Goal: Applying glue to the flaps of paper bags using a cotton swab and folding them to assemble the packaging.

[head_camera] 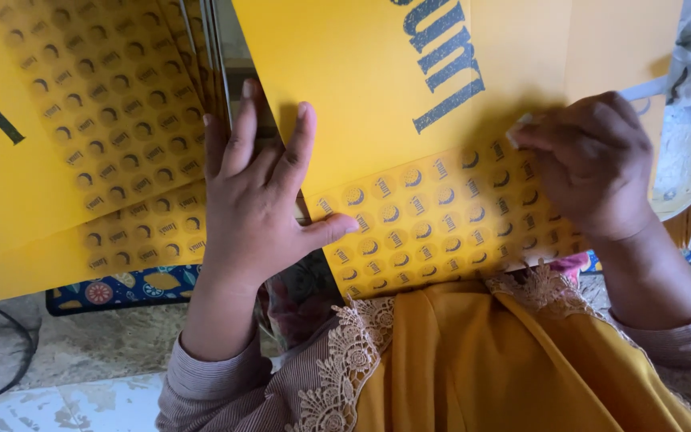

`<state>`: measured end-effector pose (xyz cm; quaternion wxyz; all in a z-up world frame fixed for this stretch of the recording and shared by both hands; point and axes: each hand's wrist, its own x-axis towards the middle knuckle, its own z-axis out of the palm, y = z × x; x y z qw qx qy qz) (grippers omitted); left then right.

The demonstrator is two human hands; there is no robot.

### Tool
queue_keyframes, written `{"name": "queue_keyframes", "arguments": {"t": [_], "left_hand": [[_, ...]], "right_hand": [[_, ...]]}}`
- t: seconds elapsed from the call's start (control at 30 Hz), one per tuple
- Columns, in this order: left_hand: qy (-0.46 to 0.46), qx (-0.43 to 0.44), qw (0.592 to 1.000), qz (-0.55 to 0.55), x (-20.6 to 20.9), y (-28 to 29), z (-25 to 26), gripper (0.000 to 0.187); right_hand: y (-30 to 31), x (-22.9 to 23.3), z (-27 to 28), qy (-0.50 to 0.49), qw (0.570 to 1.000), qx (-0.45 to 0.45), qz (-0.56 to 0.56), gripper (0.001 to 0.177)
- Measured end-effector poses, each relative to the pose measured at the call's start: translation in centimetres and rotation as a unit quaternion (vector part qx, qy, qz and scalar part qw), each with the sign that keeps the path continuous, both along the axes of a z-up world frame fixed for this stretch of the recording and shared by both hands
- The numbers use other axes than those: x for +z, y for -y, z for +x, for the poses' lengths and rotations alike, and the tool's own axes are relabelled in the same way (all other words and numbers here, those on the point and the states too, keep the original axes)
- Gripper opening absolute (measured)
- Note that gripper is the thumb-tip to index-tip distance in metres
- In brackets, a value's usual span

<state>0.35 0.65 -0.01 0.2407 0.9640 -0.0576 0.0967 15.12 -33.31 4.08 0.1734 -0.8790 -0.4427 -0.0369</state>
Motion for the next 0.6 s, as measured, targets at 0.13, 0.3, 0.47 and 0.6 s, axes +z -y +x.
{"name": "queue_keyframes", "arguments": {"t": [0.13,0.3,0.47,0.6], "left_hand": [[-0.008,-0.002,1.000,0.001,0.0,0.0,0.0,0.114],[-0.005,-0.001,1.000,0.006,0.1,0.0,0.0,0.115],[-0.003,-0.002,1.000,0.004,0.2,0.1,0.1,0.115],[0.007,0.002,1.000,-0.012,0.4,0.1,0.1,0.111]], "right_hand": [[-1.3,0.5,-0.5,-0.023,1.000,0.003,0.015,0.024],[-2.3,0.4,-0.7,-0.015,1.000,0.019,0.015,0.021],[-4.1,0.9,-1.0,-0.030,0.998,0.047,0.019,0.025],[-4.6,0.9,-0.8,-0.043,0.996,0.073,0.012,0.028]]}}
